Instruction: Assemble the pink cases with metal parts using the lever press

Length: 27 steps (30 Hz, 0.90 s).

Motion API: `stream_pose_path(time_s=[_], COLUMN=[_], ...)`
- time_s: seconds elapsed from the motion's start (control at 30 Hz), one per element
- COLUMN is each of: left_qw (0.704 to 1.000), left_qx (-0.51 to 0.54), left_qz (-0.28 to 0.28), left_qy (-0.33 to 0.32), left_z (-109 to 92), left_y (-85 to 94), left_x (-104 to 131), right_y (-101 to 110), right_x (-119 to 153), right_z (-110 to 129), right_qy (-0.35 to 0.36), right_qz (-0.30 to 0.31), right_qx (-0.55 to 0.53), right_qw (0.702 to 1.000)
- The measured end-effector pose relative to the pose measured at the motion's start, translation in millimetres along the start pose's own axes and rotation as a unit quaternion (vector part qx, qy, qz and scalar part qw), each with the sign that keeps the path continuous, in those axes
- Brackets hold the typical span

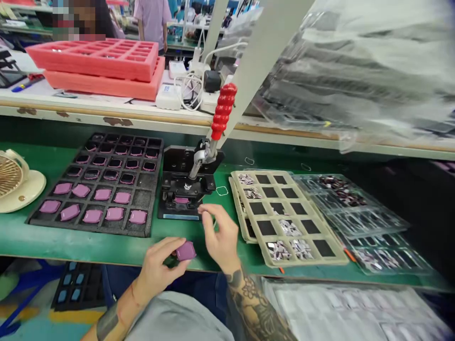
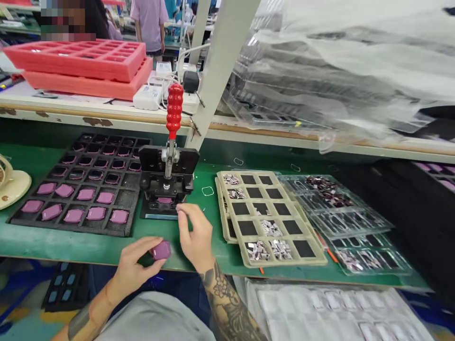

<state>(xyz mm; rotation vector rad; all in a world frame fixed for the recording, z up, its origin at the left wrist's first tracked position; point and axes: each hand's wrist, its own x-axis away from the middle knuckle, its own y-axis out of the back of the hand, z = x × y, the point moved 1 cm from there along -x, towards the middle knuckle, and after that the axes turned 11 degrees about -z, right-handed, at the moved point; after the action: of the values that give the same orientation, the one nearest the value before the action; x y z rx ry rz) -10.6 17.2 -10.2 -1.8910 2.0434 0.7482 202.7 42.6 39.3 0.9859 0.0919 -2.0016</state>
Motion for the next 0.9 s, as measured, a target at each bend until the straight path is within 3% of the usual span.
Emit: stream_pose_path(time_s=[0.1, 0.23, 0.33, 0.4, 0.5, 0.6, 0.77, 0.9], left_qw=[0.999, 0.996, 0.994, 0.992, 0.978, 0.953, 0.909, 0.905], left_qx=[-0.034, -0.065, -0.087, -0.116, -0.202, -0.298, -0.393, -0.39], left_qz=[-0.009, -0.014, -0.001, 0.007, 0.007, 0.037, 0.14, 0.171], left_qy=[-0.024, -0.058, -0.069, -0.057, -0.045, -0.047, -0.021, 0.006], left_z=[-7.7, -14.2, -16.6, -16.0, -10.6, -0.9, 17.3, 23.6], left_y=[11.8, 19.5, 22.6, 27.0, 35.6, 34.8, -4.2, -34.3], left_x=[5.2, -3.4, -13.0, -18.2, -28.1, -47.4, -95.0, -117.9], right_y=[-11.7, -48.1, -71.8, -76.6, -64.2, -36.7, 9.3, 35.2], right_x=[28.8, 10.7, -8.3, -11.2, 0.3, 20.9, 47.4, 52.4], right_z=[-20.5, -37.7, -46.9, -48.2, -39.6, -24.6, -17.2, -29.0], right_qy=[0.046, 0.08, 0.063, 0.047, 0.016, -0.025, -0.063, -0.053], right_qz=[0.113, 0.202, 0.225, 0.214, 0.185, 0.142, 0.1, 0.096], right_qx=[0.05, 0.097, 0.11, 0.107, 0.07, 0.004, 0.016, 0.061], right_qw=[0.991, 0.971, 0.966, 0.97, 0.98, 0.99, 0.993, 0.992])
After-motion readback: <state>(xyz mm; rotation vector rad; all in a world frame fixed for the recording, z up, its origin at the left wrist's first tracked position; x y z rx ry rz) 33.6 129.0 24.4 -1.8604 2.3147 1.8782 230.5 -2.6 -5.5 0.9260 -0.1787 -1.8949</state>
